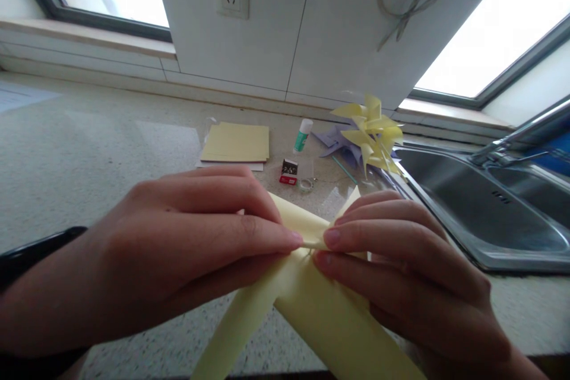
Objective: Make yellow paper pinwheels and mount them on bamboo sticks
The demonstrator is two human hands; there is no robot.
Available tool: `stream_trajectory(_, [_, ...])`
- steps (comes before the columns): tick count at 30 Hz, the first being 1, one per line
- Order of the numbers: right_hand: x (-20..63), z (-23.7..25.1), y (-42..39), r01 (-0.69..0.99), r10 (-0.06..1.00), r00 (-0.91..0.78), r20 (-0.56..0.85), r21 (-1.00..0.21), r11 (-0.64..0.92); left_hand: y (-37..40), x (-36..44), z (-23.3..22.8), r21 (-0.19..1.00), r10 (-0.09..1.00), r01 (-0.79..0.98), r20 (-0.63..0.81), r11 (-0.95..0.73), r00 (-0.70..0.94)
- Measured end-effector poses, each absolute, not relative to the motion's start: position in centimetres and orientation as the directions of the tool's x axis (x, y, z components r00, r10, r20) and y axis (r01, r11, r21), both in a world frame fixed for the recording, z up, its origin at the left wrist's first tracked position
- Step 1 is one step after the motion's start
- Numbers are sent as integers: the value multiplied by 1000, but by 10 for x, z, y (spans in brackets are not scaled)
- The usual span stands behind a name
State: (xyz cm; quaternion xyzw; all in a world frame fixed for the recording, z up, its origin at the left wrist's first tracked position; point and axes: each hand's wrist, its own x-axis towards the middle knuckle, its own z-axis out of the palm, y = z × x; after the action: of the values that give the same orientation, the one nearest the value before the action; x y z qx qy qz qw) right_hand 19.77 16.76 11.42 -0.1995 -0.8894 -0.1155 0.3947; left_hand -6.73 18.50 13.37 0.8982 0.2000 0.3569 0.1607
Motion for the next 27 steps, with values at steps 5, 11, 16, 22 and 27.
stream_trajectory(5, [195,116,160,470,323,-603,729,-3,883,186,-67,132,422,476,257,574,-869,666])
stream_trajectory(11, [196,116,160,485,325,-599,732,8,875,186,-66,133,429,470,240,588,-871,658])
stream_trajectory(16, [199,115,168,465,262,-627,733,82,882,187,-66,133,423,463,239,575,-874,675])
stream_trajectory(22, [198,114,168,467,274,-603,749,52,883,187,-65,133,434,472,244,562,-867,679])
stream_trajectory(27, [197,113,168,473,264,-607,750,74,878,187,-64,133,442,478,242,564,-864,674])
